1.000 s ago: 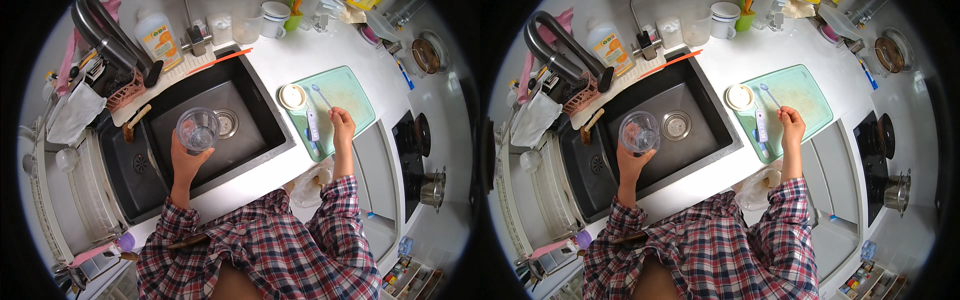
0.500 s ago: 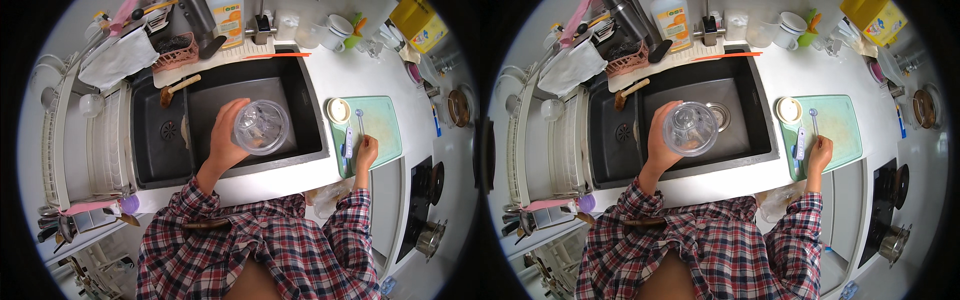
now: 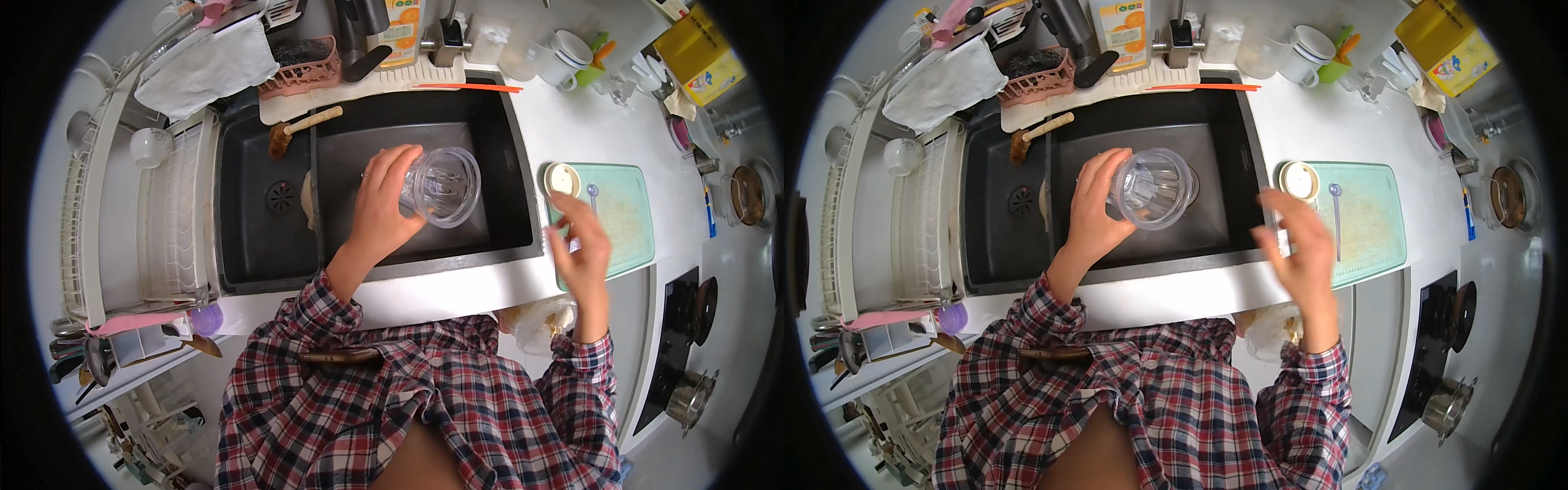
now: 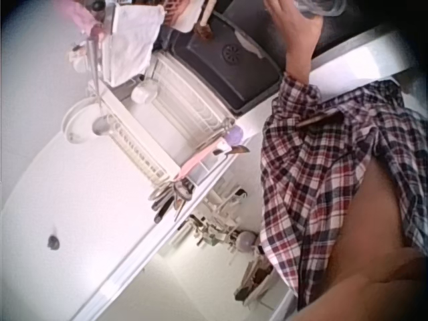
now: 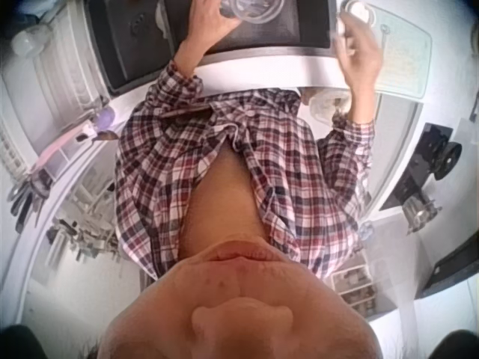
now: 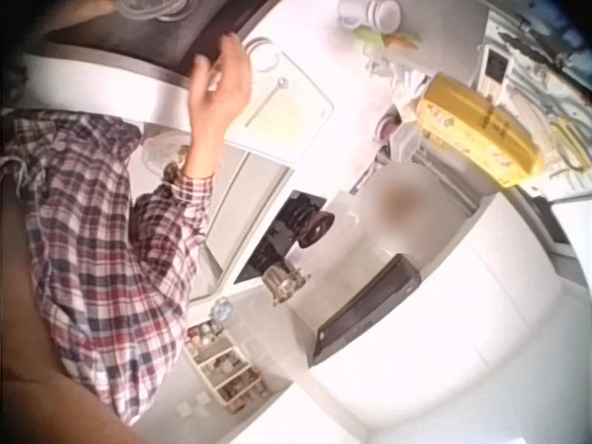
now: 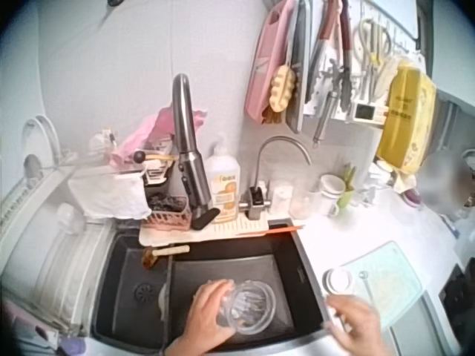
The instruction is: The person organizes items on a table, including placing small oranges into a tray and moving a yellow box. They then walk to the kitchen sink, fill a plastic tumbler with water, and scrub the inside of the tumbler with a brush before rinsing it.
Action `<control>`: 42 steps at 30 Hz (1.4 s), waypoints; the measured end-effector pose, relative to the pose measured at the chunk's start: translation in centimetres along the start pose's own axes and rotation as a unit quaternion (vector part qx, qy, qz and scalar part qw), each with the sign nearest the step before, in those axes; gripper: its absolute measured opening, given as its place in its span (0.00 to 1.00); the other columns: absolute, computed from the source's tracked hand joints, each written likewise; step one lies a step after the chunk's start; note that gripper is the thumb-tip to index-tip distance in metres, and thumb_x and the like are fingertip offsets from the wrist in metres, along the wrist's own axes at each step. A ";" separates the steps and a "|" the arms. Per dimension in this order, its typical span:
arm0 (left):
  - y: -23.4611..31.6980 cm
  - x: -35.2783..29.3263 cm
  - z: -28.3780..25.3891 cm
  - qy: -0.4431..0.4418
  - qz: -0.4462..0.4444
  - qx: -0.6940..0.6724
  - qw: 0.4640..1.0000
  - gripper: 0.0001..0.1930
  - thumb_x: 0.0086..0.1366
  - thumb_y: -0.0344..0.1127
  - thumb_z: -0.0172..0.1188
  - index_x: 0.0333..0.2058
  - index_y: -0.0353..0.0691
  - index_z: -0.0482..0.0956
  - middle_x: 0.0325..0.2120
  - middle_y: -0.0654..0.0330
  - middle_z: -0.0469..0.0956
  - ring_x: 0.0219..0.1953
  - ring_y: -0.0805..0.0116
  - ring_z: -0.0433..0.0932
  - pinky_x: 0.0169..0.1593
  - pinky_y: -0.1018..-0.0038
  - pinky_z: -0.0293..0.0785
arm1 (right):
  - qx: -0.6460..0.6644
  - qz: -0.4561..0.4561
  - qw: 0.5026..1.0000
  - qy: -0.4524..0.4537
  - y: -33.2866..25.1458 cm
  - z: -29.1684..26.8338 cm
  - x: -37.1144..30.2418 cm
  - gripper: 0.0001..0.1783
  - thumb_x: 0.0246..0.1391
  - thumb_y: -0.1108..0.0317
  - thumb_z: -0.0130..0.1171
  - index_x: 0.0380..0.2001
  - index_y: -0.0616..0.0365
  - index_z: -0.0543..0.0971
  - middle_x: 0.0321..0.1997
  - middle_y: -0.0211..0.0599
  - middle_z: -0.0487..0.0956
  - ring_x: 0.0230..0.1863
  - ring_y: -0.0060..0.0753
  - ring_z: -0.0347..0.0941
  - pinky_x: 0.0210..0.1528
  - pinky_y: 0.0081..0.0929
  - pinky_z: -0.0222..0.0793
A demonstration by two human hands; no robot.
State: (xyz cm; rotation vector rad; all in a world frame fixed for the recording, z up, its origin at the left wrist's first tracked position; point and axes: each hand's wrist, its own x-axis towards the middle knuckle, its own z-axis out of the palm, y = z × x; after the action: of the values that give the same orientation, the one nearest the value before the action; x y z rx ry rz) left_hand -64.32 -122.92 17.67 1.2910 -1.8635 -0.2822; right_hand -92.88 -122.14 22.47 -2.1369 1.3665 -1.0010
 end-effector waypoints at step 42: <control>-4.5 0.9 -0.2 -0.166 -0.001 -0.018 0.986 0.39 0.36 0.28 0.70 0.53 0.37 0.70 0.50 0.54 0.71 0.53 0.52 0.69 0.56 0.63 0.68 | -0.344 -0.443 0.787 -0.258 3.2 11.2 9.5 0.26 0.54 0.69 0.52 0.58 0.41 0.72 0.68 0.16 0.64 0.37 0.36 0.78 0.34 0.24 0.76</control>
State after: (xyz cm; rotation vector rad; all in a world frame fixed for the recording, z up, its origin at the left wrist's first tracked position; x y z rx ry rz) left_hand -61.26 -125.65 15.62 1.2800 -2.1230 -0.5589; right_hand -83.90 -132.45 16.32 -3.3869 0.4011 -0.0258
